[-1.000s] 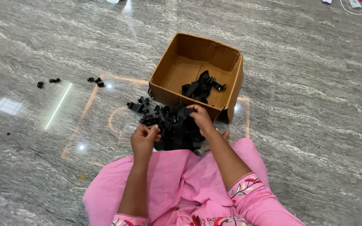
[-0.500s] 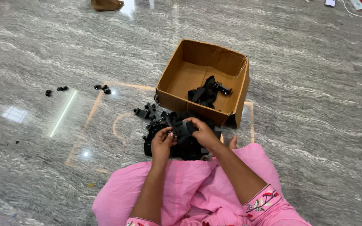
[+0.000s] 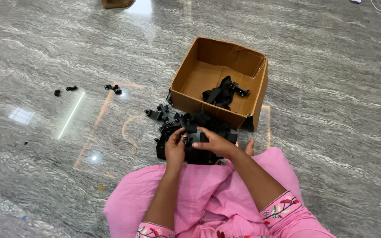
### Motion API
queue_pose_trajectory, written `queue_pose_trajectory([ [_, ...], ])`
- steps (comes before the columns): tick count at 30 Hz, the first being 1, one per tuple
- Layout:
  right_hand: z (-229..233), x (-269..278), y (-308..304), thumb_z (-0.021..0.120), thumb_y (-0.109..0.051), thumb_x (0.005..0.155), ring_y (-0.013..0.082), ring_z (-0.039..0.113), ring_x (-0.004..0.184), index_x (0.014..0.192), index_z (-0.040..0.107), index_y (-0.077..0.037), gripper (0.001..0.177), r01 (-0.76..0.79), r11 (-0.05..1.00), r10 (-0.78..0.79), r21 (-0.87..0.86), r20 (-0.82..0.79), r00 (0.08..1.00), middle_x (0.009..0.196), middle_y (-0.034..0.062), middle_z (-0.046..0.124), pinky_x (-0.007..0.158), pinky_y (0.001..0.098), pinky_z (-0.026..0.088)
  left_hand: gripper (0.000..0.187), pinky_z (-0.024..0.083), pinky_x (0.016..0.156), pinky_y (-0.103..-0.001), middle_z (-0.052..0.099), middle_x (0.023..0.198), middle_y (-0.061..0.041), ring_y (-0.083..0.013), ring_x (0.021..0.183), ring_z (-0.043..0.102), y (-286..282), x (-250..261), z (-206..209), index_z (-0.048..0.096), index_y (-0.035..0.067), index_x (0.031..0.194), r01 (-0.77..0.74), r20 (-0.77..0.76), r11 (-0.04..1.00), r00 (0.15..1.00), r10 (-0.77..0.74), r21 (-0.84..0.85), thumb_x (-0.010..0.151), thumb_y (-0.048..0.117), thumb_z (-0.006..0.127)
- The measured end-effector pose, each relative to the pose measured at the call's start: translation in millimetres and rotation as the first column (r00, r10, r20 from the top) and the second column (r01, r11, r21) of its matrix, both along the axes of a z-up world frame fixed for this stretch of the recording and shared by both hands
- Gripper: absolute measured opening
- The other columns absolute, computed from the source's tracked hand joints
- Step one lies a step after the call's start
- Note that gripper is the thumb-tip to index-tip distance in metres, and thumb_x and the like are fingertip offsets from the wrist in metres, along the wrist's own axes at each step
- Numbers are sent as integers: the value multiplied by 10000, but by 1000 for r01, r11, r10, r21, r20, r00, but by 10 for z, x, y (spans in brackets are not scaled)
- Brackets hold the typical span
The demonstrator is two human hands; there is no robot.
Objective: The person sits on the floor and assembles small black plastic components by hand. They pick up parts from a pile and a cardboard box, connect them together, and place the assembled units back into the box.
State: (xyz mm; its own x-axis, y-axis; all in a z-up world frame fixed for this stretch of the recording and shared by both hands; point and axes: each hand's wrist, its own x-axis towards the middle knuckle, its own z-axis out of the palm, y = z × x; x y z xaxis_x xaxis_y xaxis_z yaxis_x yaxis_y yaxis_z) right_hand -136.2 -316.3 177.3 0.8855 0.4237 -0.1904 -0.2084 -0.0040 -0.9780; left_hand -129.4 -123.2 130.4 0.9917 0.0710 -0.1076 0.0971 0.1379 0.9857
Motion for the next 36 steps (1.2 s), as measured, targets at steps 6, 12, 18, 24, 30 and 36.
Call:
queue_pose_trajectory([
  [6,-206,129,3,781,-261,866,143,653,968,1259,632,-29,480,310,942,-298,-132,101,949,1058,69,715,872,305,525,392,591,763,-251,677,1154,-66,-104,878,695,24,-10,231,610,45,1345,-20,34,961,999,30,-278,957,-6,602],
  [12,-119,45,113,795,-306,897,182,677,820,1051,699,-24,335,276,897,-133,-344,386,913,889,123,743,754,326,542,347,576,752,-259,694,1056,-56,-125,860,704,-60,-90,480,639,14,1255,8,89,968,996,15,-251,915,5,710],
  [18,238,-127,297,771,-318,873,186,668,700,1185,688,-66,410,256,799,-110,-544,286,952,838,149,731,669,343,518,288,541,648,-254,717,908,-45,-107,706,665,-50,-249,889,676,25,1119,-88,144,960,988,51,265,862,94,784],
  [24,194,-160,316,735,-240,913,98,674,821,1153,655,-49,317,438,873,-349,-214,352,868,900,64,750,726,287,555,291,545,704,-257,708,991,-64,-110,813,657,-11,-161,704,614,34,1151,-115,158,981,983,90,157,921,134,762],
  [30,-127,-61,316,750,-157,928,111,574,921,1114,599,-80,252,598,799,-586,-52,154,796,978,33,623,823,260,497,273,534,910,-237,723,1133,-102,-125,1028,685,-61,-105,416,531,79,1236,-121,123,934,978,171,-336,988,119,638],
  [36,-31,-74,267,734,-109,847,66,589,864,940,503,-173,257,622,715,-602,320,-172,780,915,-41,601,784,227,507,324,508,917,-283,732,1208,-114,-135,1066,669,69,-176,594,593,54,1315,-109,-119,894,991,63,-435,1010,164,608],
])
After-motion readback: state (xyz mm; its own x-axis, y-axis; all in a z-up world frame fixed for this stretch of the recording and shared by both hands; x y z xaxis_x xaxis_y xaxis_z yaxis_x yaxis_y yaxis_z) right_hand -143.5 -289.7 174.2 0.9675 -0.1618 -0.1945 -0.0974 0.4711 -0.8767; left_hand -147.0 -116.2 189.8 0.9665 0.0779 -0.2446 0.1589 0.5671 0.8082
